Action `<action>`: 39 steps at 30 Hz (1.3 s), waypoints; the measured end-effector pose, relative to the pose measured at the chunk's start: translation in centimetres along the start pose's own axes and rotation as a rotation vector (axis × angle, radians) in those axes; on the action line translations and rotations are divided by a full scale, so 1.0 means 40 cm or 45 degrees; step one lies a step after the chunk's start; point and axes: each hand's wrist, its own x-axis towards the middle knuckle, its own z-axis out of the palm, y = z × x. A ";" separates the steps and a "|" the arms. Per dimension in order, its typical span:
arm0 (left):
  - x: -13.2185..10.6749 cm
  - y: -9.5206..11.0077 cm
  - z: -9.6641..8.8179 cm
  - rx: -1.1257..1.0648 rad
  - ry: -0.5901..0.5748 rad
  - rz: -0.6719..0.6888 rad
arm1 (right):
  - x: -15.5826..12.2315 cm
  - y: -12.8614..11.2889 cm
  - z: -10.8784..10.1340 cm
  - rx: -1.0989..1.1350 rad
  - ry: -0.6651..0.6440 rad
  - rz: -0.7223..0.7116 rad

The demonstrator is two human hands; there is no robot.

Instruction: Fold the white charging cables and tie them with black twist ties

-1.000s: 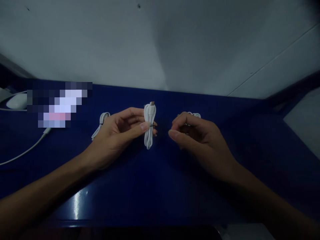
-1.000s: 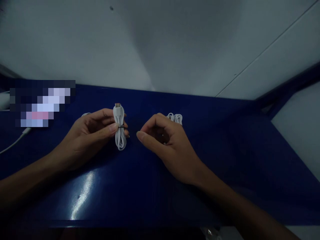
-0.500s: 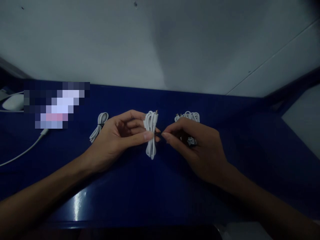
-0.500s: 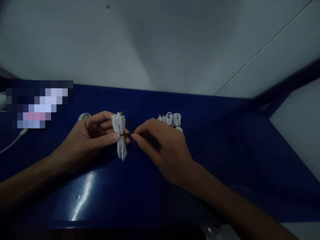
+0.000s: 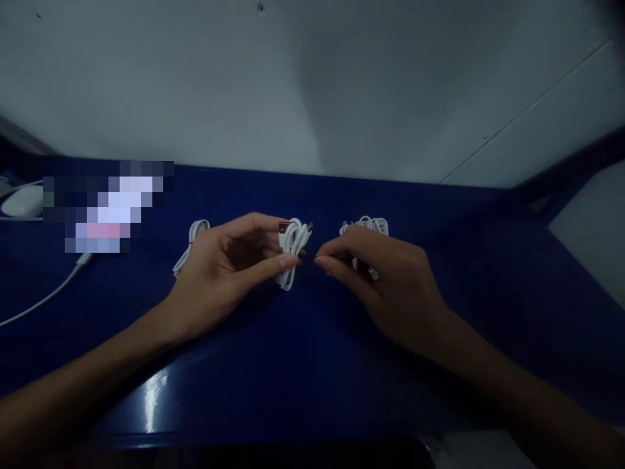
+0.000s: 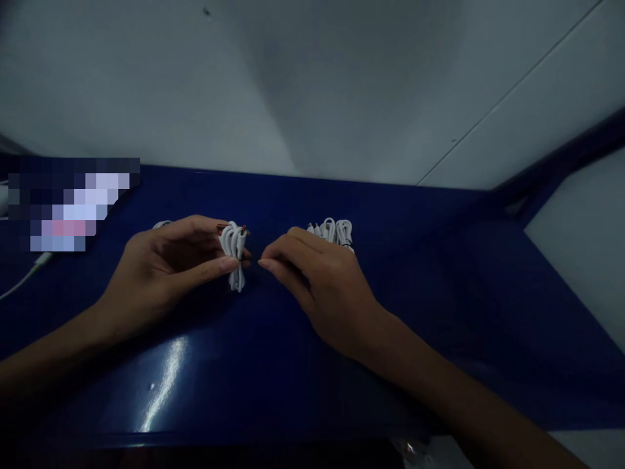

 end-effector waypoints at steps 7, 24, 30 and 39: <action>-0.012 -0.006 -0.009 0.128 0.025 0.091 | 0.002 -0.005 -0.010 0.061 -0.038 0.075; -0.015 -0.011 0.008 0.011 0.097 0.083 | 0.012 -0.020 -0.015 0.574 -0.121 0.493; -0.002 -0.028 -0.006 -0.195 -0.110 -0.193 | 0.010 -0.020 -0.009 0.696 -0.097 0.530; 0.001 -0.031 -0.012 -0.184 -0.131 -0.258 | 0.011 -0.020 -0.012 0.697 -0.058 0.537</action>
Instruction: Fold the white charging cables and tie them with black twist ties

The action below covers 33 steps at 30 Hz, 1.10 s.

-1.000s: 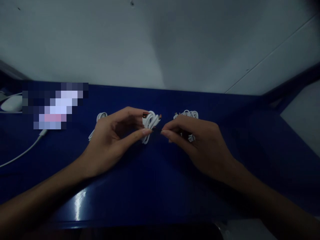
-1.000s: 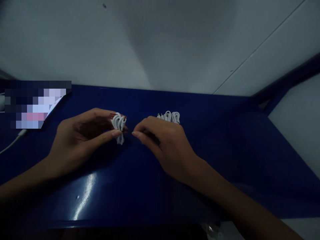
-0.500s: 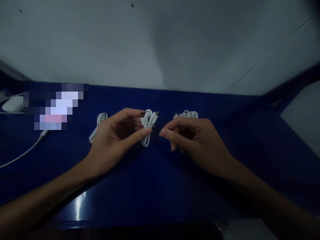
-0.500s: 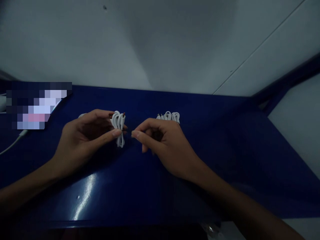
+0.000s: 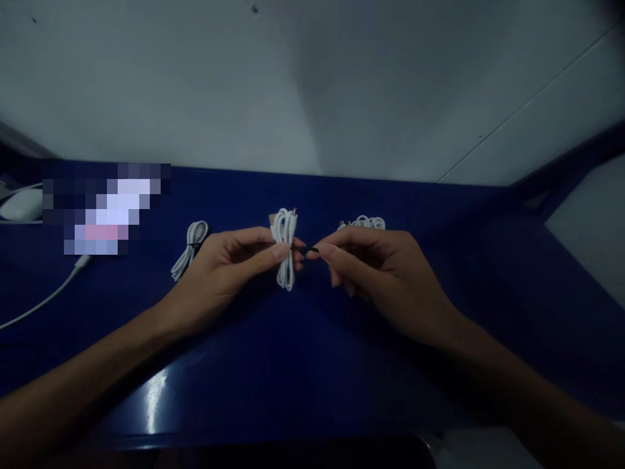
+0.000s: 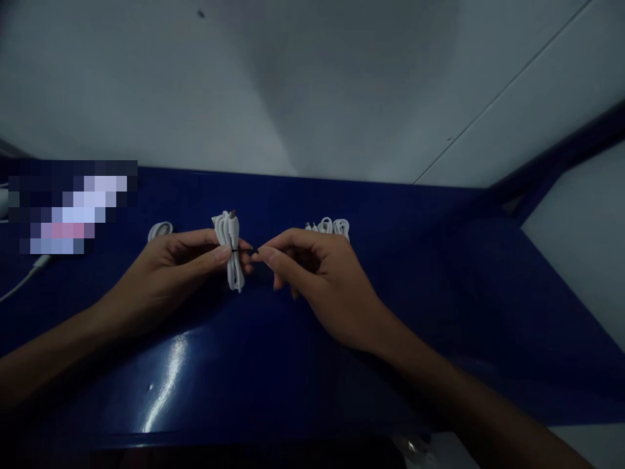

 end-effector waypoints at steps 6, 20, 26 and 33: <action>0.003 -0.004 -0.002 -0.044 0.084 0.023 | 0.001 0.002 -0.004 0.059 0.050 0.051; 0.003 -0.002 -0.001 0.037 0.154 0.031 | -0.001 0.016 -0.008 -0.236 0.253 -0.126; -0.001 0.004 0.002 -0.092 0.102 -0.057 | -0.004 0.025 0.000 -0.364 0.311 -0.324; -0.001 0.015 0.008 -0.242 0.013 -0.092 | 0.005 0.031 0.000 -0.592 0.376 -0.566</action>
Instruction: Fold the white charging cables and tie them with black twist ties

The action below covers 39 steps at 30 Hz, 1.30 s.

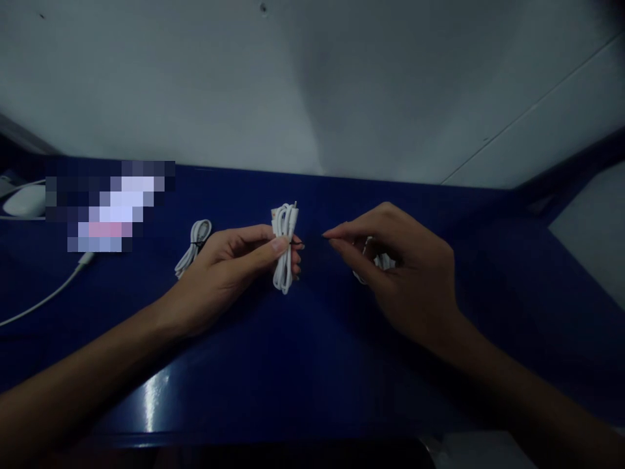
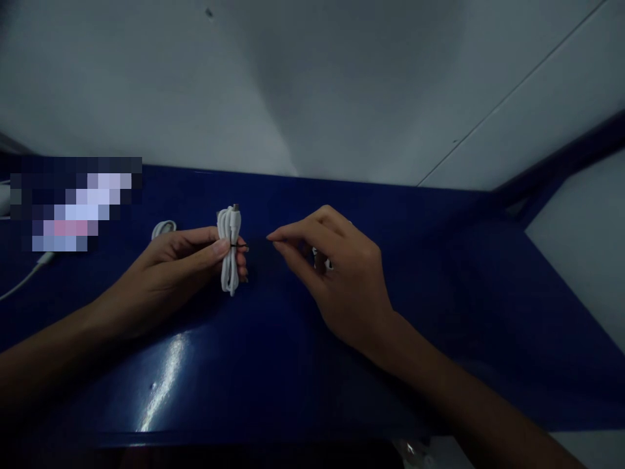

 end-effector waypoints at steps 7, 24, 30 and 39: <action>0.004 -0.003 -0.002 -0.157 -0.068 -0.026 | 0.000 0.003 0.002 -0.090 -0.010 -0.218; 0.004 -0.015 0.003 0.033 0.109 0.102 | -0.001 -0.027 0.010 0.723 -0.378 0.687; -0.002 -0.012 0.011 0.186 0.222 0.174 | -0.006 -0.045 0.012 0.721 -0.322 0.815; -0.006 0.002 0.019 0.395 0.291 0.272 | -0.038 -0.056 0.032 0.144 0.058 0.222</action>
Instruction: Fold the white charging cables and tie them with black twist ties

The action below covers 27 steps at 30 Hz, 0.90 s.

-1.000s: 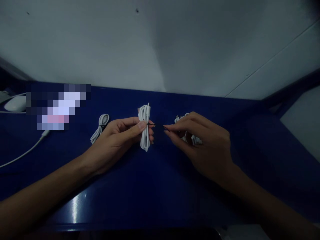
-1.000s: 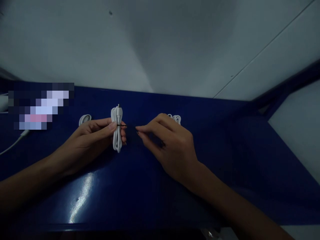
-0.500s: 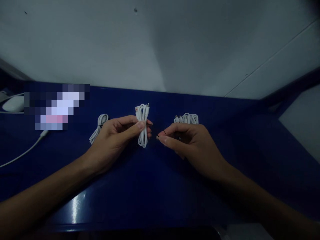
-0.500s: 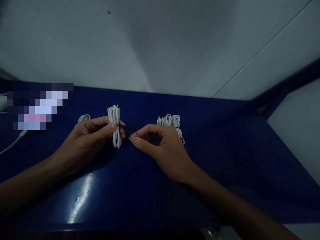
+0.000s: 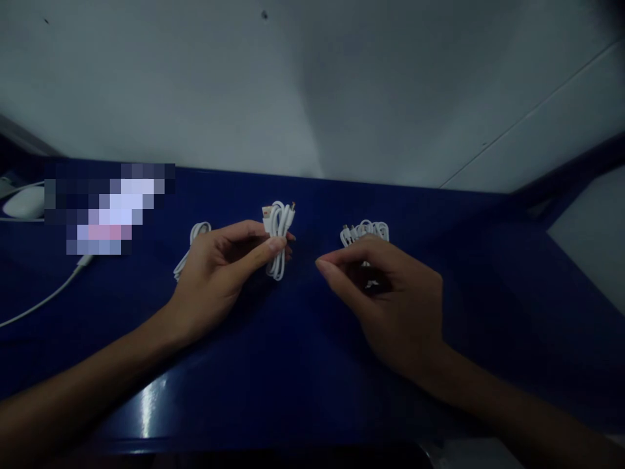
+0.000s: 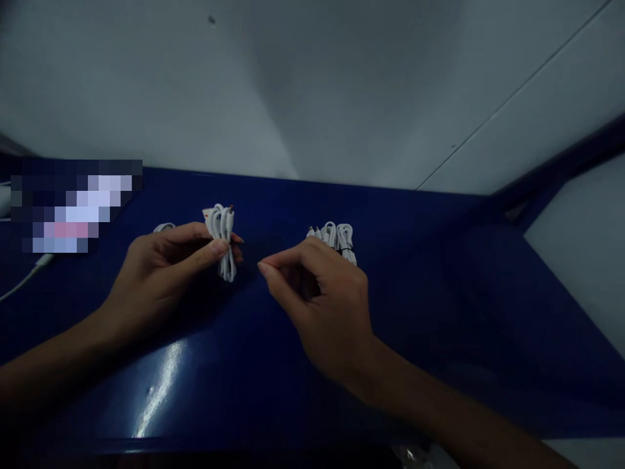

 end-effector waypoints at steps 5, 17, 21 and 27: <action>-0.003 0.006 -0.001 0.031 -0.028 -0.004 | 0.013 0.022 -0.003 -0.239 0.076 -0.329; -0.003 0.011 -0.006 -0.026 -0.239 -0.053 | 0.036 0.019 -0.021 -0.121 0.106 -0.147; -0.007 0.011 -0.012 -0.100 -0.295 -0.097 | 0.042 0.017 -0.028 -0.046 0.069 -0.025; -0.003 0.007 -0.013 -0.163 -0.279 -0.129 | 0.043 0.016 -0.035 0.023 0.010 0.098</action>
